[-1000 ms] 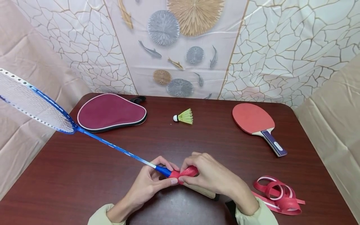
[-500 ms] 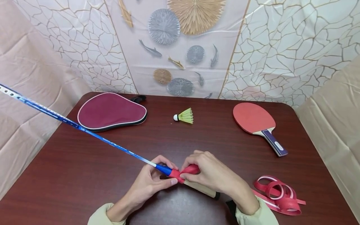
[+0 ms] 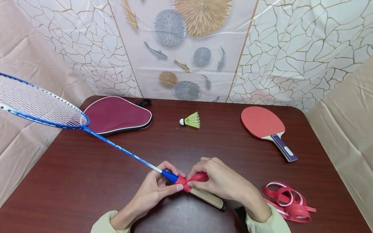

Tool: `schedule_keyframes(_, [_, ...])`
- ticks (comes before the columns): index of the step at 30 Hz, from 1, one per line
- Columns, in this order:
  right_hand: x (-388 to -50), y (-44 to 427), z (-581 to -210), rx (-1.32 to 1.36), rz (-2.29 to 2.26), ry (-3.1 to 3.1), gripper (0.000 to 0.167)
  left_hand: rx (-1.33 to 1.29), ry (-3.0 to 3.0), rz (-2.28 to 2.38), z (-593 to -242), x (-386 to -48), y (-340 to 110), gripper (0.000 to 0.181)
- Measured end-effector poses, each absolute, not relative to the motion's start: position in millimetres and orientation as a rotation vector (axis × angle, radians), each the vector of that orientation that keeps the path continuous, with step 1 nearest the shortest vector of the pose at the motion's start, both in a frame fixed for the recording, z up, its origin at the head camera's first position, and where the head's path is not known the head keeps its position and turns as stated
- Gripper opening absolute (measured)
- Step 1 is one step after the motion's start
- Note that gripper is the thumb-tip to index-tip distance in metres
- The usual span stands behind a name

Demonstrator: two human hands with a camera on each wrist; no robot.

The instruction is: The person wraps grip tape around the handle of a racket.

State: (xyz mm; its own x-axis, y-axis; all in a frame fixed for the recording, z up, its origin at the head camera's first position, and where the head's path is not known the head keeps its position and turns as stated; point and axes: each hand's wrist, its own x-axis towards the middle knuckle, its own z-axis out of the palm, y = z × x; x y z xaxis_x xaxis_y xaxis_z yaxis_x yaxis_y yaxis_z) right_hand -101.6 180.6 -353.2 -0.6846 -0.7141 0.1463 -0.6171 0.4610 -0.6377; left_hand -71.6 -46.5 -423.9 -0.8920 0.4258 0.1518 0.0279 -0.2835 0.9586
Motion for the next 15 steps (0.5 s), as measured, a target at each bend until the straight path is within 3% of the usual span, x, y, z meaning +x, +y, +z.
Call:
schedule_keyframes(9, [-101.4, 174.1, -359.4, -1.111, -1.044, 2.571, 0.015, 0.524, 1.551, 2.323, -423.6, -68.4, -46.6, 0.042])
schedule_keyframes(15, [-100.7, 178.8, -356.0, -1.133, -1.034, 2.563, 0.011, 0.517, 1.545, 2.310, -421.3, -69.2, -45.0, 0.041])
